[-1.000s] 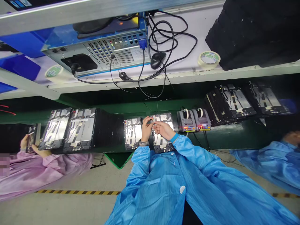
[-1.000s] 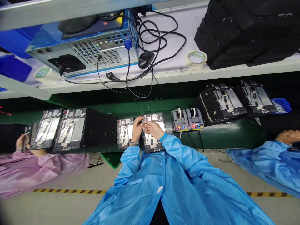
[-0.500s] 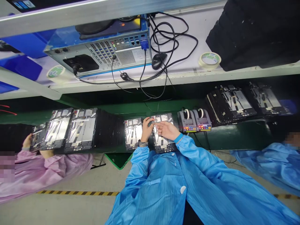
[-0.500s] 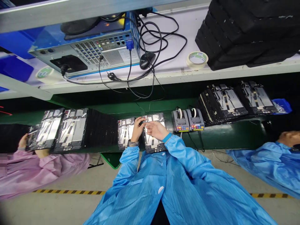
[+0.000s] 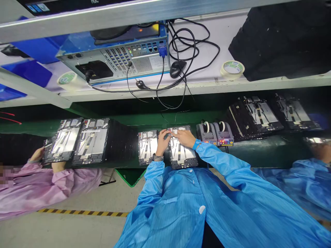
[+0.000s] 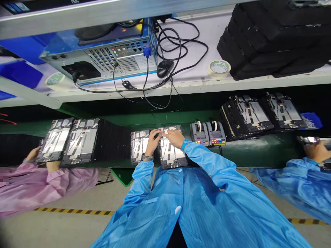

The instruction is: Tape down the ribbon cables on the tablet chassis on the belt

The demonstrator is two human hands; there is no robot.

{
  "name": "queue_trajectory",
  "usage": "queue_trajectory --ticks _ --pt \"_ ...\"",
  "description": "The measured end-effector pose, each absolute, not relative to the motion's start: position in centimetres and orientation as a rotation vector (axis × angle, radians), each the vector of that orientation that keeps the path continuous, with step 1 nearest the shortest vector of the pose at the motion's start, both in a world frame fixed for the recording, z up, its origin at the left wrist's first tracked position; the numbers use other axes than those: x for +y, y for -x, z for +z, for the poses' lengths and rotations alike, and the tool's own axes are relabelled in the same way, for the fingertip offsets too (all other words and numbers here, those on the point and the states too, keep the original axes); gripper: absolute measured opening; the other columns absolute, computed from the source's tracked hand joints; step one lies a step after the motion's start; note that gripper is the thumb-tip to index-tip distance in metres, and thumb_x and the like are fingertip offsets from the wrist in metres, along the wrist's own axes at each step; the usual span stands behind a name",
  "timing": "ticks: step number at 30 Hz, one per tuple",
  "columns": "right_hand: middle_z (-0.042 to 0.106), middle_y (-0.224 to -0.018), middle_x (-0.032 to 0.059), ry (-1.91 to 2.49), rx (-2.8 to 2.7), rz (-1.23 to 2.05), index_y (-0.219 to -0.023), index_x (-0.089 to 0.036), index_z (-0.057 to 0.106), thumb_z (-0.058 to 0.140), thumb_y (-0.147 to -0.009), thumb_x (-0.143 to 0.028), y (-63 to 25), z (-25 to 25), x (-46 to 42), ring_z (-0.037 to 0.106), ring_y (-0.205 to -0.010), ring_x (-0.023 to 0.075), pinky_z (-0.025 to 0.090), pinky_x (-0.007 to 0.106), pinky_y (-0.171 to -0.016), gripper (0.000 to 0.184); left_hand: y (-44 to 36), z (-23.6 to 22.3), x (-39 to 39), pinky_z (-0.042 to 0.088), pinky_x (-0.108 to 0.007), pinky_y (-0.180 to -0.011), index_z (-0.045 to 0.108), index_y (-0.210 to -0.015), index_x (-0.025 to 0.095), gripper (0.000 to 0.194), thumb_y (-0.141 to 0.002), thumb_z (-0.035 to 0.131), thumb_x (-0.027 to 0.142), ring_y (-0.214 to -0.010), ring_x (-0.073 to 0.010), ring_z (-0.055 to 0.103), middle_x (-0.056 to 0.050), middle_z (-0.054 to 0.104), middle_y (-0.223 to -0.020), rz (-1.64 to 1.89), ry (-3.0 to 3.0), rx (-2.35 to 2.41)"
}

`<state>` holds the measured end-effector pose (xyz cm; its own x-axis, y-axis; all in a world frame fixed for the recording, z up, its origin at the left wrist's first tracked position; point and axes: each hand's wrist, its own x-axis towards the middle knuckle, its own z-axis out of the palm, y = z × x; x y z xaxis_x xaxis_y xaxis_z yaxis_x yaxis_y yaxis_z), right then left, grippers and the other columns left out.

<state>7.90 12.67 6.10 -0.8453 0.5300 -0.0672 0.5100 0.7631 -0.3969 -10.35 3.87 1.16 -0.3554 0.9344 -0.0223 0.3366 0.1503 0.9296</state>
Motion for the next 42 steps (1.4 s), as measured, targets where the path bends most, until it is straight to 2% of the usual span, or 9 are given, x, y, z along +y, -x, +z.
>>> queue_trajectory --ticks 7,12,16,20,23,26,33,36,42 --pt "0.068 -0.105 0.017 0.718 -2.986 0.505 -0.142 -0.017 0.058 0.049 -0.094 -0.009 -7.7 5.5 12.2 0.059 -0.094 0.0275 0.039 0.038 -0.083 0.05 10.6 1.6 4.0 0.03 -0.047 -0.12 0.075 -0.105 0.03 0.018 -0.091 0.065 0.026 -0.137 -0.0271 0.047 -0.008 0.058 -0.128 1.196 -1.283 1.789" --pt "0.069 -0.102 0.0152 0.753 -2.844 0.659 -0.128 -0.017 0.069 0.054 -0.092 -0.013 -8.7 7.0 12.2 0.06 -0.095 0.027 0.04 0.039 -0.09 0.039 10.9 2.5 4.8 0.032 -0.047 -0.118 0.075 -0.1 0.028 0.014 -0.086 0.072 0.031 -0.132 -0.0276 0.051 -0.008 0.061 -0.122 1.17 -1.358 1.794" --pt "0.07 -0.102 0.0109 1.167 -2.115 0.813 -0.124 -0.02 0.071 0.042 -0.099 -0.023 -15.2 6.0 10.2 0.063 -0.092 0.0238 0.046 0.036 -0.087 0.039 11.6 3.2 5.8 0.035 -0.048 -0.116 0.076 -0.095 0.027 0.014 -0.081 0.076 0.027 -0.127 -0.0281 0.054 -0.007 0.062 -0.12 1.093 -1.418 1.782" --pt "0.07 -0.092 0.0102 1.707 -1.388 0.706 -0.12 -0.014 0.071 0.041 -0.097 -0.036 -25.6 0.2 6.6 0.06 -0.073 0.0214 0.05 0.034 -0.073 0.044 12.3 3.3 6.6 0.04 -0.046 -0.113 0.074 -0.091 0.025 0.016 -0.076 0.079 0.025 -0.118 -0.0268 0.059 -0.006 0.064 -0.114 1.047 -1.45 1.756" --pt "0.069 -0.085 0.0102 2.045 -1.187 0.572 -0.124 -0.009 0.07 0.043 -0.089 -0.033 -31.7 -5.0 3.7 0.062 -0.075 0.0235 0.052 0.038 -0.08 0.05 11.7 2.7 6.3 0.046 -0.042 -0.109 0.068 -0.114 0.026 0.035 -0.081 0.076 0.031 -0.118 -0.0239 0.06 -0.007 0.063 -0.125 1.142 -1.292 1.744" --pt "0.069 -0.091 0.011 2.17 -1.266 0.561 -0.141 -0.009 0.06 0.045 -0.084 -0.027 -34.1 -8.6 2.0 0.064 -0.087 0.0258 0.051 0.04 -0.091 0.061 10.3 1.8 4.3 0.044 -0.04 -0.112 0.052 -0.137 0.027 0.055 -0.088 0.072 0.04 -0.13 -0.0232 0.056 -0.011 0.053 -0.145 1.273 -0.987 1.811" --pt "0.064 -0.113 0.0135 2.165 -1.389 0.538 -0.166 -0.014 0.015 0.045 -0.089 -0.024 -32.6 -10.0 3.7 0.064 -0.099 0.0276 0.052 0.041 -0.093 0.084 6.8 0.3 -3.2 0.039 -0.041 -0.119 0.046 -0.144 0.026 0.064 -0.091 0.066 0.056 -0.141 -0.0247 0.049 -0.012 0.049 -0.153 1.121 -0.744 1.907" --pt "0.065 -0.109 0.0129 2.2 -1.479 0.519 -0.166 -0.019 0.022 0.051 -0.083 -0.018 -32.8 -9.4 4.8 0.064 -0.09 0.0278 0.052 0.041 -0.089 0.088 6.0 0.6 -5.3 0.04 -0.041 -0.118 0.049 -0.144 0.026 0.063 -0.092 0.063 0.059 -0.138 -0.0246 0.052 -0.011 0.055 -0.147 1.042 -0.747 1.905" --pt "0.06 -0.065 -0.0002 2.175 -1.31 0.651 -0.155 -0.019 0.048 0.059 -0.073 -0.013 -34.6 -9.1 5.8 0.059 -0.069 0.0225 0.05 0.038 -0.088 0.083 5.3 2.5 -6.8 0.05 -0.042 -0.107 0.053 -0.144 0.022 0.066 -0.091 0.063 0.06 -0.12 -0.0254 0.064 -0.015 0.064 -0.134 0.966 -0.743 1.846"
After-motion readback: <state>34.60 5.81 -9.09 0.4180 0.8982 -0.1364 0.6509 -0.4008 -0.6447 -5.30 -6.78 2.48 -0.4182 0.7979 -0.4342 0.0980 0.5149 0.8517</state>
